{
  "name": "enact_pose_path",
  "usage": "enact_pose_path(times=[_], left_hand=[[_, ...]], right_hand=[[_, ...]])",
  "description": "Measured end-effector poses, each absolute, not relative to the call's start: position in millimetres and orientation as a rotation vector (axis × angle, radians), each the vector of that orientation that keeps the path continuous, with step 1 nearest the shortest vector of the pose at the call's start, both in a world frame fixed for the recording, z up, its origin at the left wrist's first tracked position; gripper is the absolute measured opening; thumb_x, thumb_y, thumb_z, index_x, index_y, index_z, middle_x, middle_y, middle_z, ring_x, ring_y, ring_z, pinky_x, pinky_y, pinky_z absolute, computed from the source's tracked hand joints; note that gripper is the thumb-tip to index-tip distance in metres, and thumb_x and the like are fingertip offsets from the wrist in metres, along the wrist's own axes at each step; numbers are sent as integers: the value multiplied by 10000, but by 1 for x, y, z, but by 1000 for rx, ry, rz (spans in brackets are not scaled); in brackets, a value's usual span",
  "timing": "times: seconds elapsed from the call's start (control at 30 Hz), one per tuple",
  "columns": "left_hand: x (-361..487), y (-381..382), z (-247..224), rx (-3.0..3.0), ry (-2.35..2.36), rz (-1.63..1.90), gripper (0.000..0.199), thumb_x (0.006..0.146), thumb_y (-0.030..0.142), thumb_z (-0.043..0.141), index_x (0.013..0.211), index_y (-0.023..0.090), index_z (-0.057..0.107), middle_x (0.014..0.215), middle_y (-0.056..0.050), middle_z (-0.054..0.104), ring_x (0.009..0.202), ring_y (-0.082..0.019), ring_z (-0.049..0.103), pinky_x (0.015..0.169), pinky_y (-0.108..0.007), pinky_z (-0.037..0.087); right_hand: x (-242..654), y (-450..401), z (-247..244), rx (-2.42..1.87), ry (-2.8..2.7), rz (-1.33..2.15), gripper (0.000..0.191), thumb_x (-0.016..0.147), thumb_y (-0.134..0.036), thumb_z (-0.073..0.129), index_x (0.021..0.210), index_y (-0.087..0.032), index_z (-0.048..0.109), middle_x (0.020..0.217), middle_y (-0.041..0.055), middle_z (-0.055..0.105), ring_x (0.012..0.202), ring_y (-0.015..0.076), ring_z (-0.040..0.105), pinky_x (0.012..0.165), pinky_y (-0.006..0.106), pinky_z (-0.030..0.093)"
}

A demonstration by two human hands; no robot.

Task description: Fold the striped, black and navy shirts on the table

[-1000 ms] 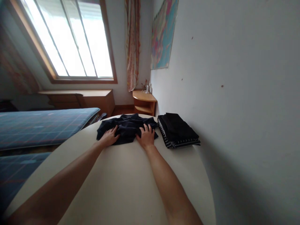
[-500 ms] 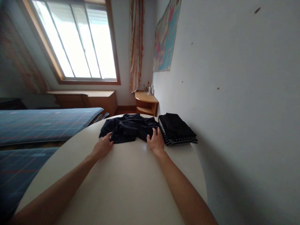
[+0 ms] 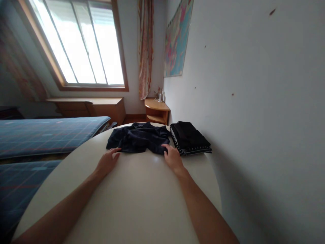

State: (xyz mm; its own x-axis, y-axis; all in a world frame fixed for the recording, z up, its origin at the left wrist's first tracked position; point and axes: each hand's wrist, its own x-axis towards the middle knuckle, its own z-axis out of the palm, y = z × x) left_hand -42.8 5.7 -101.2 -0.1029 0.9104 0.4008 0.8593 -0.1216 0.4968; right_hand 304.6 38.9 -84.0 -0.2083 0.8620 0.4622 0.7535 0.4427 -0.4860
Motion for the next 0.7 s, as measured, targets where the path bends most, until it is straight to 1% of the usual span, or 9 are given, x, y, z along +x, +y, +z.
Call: enact_pose_path(times=[0.07, 0.17, 0.27, 0.37, 0.43, 0.5, 0.6, 0.63, 0.7], left_hand=[[-47, 4, -94, 2006, 1959, 1274, 369, 885, 335, 483, 1149, 167, 678, 1163, -108, 701, 1027, -248, 668, 961, -377, 492], [-53, -5, -76, 1815, 1905, 1630, 386, 844, 388, 514, 1101, 167, 696, 1055, -93, 727, 924, -240, 685, 885, -368, 529], [-61, -18, -61, 1495, 1882, 1863, 396, 838, 414, 508, 1075, 167, 707, 913, -54, 722, 799, -213, 684, 778, -338, 552], [-72, -25, -54, 1203, 1774, 2005, 372, 829, 425, 498, 1000, 163, 700, 882, -38, 696, 803, -201, 672, 738, -319, 557], [-78, -25, -53, 1115, 1790, 2008, 347, 814, 424, 488, 928, 161, 683, 873, -45, 683, 828, -212, 661, 737, -332, 559], [-80, -24, -53, 1179, 1936, 1984, 311, 796, 410, 488, 876, 166, 664, 883, -60, 672, 873, -233, 645, 786, -368, 549], [-73, -26, -50, 1592, 2105, 1912, 253, 796, 387, 504, 851, 181, 639, 951, -83, 665, 968, -256, 622, 888, -399, 511], [-68, -29, -50, 1753, 2080, 1843, 238, 817, 382, 501, 854, 187, 631, 953, -79, 665, 959, -248, 625, 893, -389, 507], [-55, -35, -49, 2040, 1911, 1580, 219, 871, 372, 486, 867, 199, 621, 918, -56, 671, 879, -211, 640, 853, -343, 513]], right_hand=[[305, 36, -73, -1250, -1894, 163, 324, 873, -160, 494, 1147, -206, 661, 1114, 85, 703, 1041, 219, 658, 1002, 389, 468], [309, 32, -57, -1170, -1677, 116, 262, 894, -254, 506, 1073, -188, 685, 1057, 98, 716, 997, 234, 661, 968, 393, 479], [317, 33, -49, -1191, -1510, 134, 258, 883, -318, 538, 1034, -181, 695, 1020, 106, 725, 954, 245, 664, 919, 394, 493], [325, 37, -50, -1231, -1462, 166, 250, 857, -324, 562, 1006, -173, 694, 991, 106, 727, 934, 249, 665, 892, 393, 498], [329, 38, -53, -1256, -1490, 134, 246, 845, -306, 566, 1009, -170, 690, 996, 106, 716, 927, 248, 657, 885, 395, 500], [329, 38, -55, -1284, -1569, 81, 238, 837, -278, 564, 1015, -175, 686, 1052, 112, 690, 910, 240, 646, 868, 392, 507], [324, 34, -56, -1329, -1749, -11, 185, 827, -228, 573, 966, -194, 691, 1135, 116, 649, 975, 250, 622, 911, 407, 495], [322, 32, -55, -1331, -1810, -35, 170, 829, -213, 579, 954, -201, 693, 1139, 111, 647, 1020, 257, 607, 947, 417, 478], [314, 26, -51, -1295, -1940, -29, 157, 842, -193, 590, 958, -211, 695, 1103, 94, 662, 1081, 259, 584, 1004, 425, 440]])
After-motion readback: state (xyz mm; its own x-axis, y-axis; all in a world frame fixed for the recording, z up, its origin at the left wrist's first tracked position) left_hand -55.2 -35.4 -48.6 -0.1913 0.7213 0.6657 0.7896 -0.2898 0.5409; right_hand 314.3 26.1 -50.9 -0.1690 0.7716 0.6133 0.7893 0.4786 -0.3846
